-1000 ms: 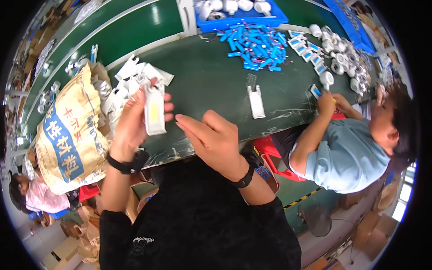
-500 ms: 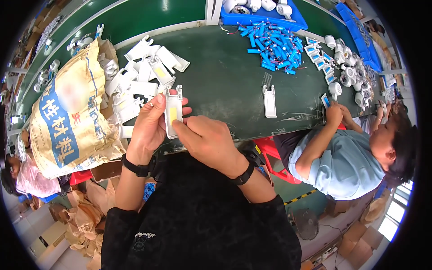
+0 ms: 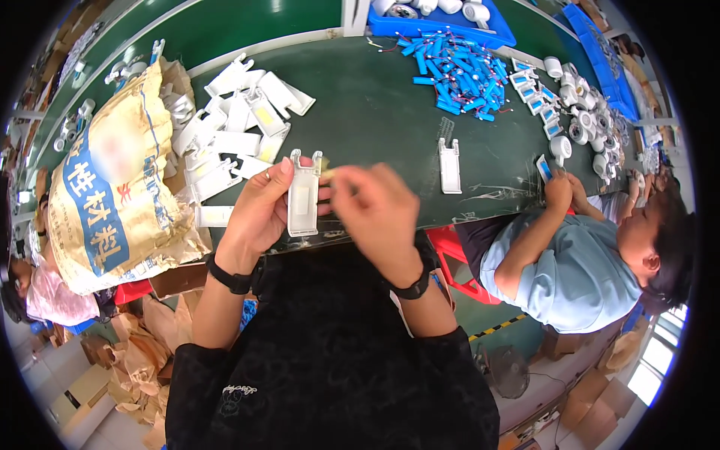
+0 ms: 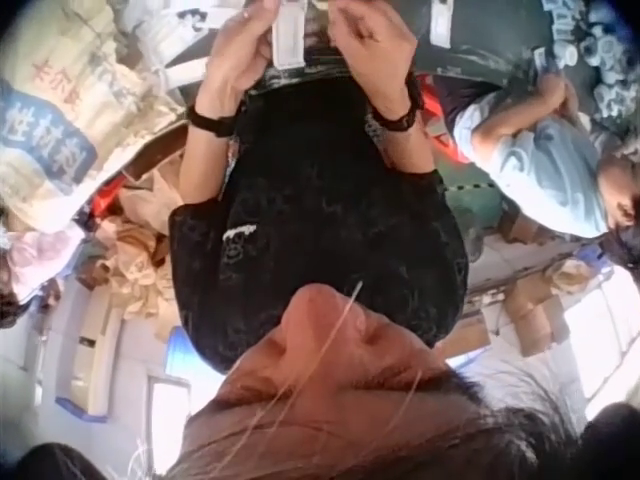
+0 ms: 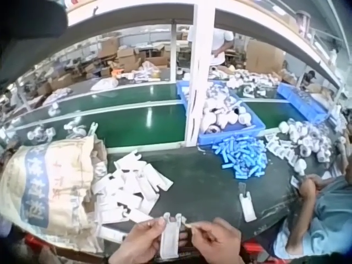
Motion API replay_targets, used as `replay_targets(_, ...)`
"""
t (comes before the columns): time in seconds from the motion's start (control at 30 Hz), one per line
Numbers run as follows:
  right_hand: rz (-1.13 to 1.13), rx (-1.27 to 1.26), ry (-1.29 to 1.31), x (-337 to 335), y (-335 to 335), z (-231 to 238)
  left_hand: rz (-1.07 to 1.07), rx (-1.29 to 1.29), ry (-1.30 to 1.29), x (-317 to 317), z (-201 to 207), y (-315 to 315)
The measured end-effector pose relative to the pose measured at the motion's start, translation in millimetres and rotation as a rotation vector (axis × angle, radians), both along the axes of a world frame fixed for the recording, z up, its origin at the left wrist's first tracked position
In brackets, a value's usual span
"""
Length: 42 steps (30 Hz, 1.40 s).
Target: The person assembles light fixtures by hand, peeling adhesive backing from a plastic housing, pressing a battery into the housing, and fitting a light component onto the assembly.
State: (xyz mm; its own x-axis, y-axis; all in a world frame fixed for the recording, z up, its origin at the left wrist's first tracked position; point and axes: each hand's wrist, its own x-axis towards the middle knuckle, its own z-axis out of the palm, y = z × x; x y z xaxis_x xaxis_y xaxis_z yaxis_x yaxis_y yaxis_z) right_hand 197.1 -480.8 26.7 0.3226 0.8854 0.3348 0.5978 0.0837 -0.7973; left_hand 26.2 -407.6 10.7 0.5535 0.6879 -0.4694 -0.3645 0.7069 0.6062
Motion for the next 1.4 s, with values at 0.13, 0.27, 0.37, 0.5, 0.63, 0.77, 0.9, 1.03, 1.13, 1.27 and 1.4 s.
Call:
replay_targets(0.13,-0.057,0.113,0.843,62.2,-24.2,0.2,-0.019,0.011,0.042,52.8,-32.0,4.4)
replay_targets(0.27,0.082,0.141,1.276,83.3,-56.7,-6.5,-0.029,0.052,0.058,145.1,-79.7,11.0)
replay_targets(0.37,0.098,0.169,1.395,80.3,-74.8,-19.2,0.051,0.404,0.382,177.3,-76.5,5.8)
replay_targets(0.5,-0.016,0.041,1.462,66.8,-70.0,-24.5,0.165,1.137,0.776,125.6,-53.8,-6.9)
replay_targets(0.63,0.088,-0.204,1.379,34.6,-49.6,-27.9,0.209,1.251,1.109,18.3,-17.0,-0.6)
replay_targets(0.77,0.321,-0.423,1.338,2.4,-19.2,-22.5,0.015,1.483,1.293,-70.7,-4.9,25.7)
replay_targets(0.9,0.484,-0.474,1.218,-20.1,-6.1,-20.7,-0.426,1.667,1.183,-75.1,-6.2,32.1)
replay_targets(1.03,0.358,-0.492,1.036,-16.4,-16.8,-8.9,-0.442,1.733,1.106,-81.4,2.0,40.4)
replay_targets(1.13,0.209,-0.06,0.248,-20.2,-19.6,5.9,-0.083,0.737,0.4,-94.9,2.0,21.6)
replay_targets(1.27,0.309,0.115,-0.051,-37.2,-10.7,18.1,0.075,0.187,-0.152,-71.1,10.1,-9.1)
replay_targets(1.4,0.335,0.175,-0.172,-46.9,-4.9,10.6,0.084,0.125,-0.25,-61.2,-3.4,-17.2)
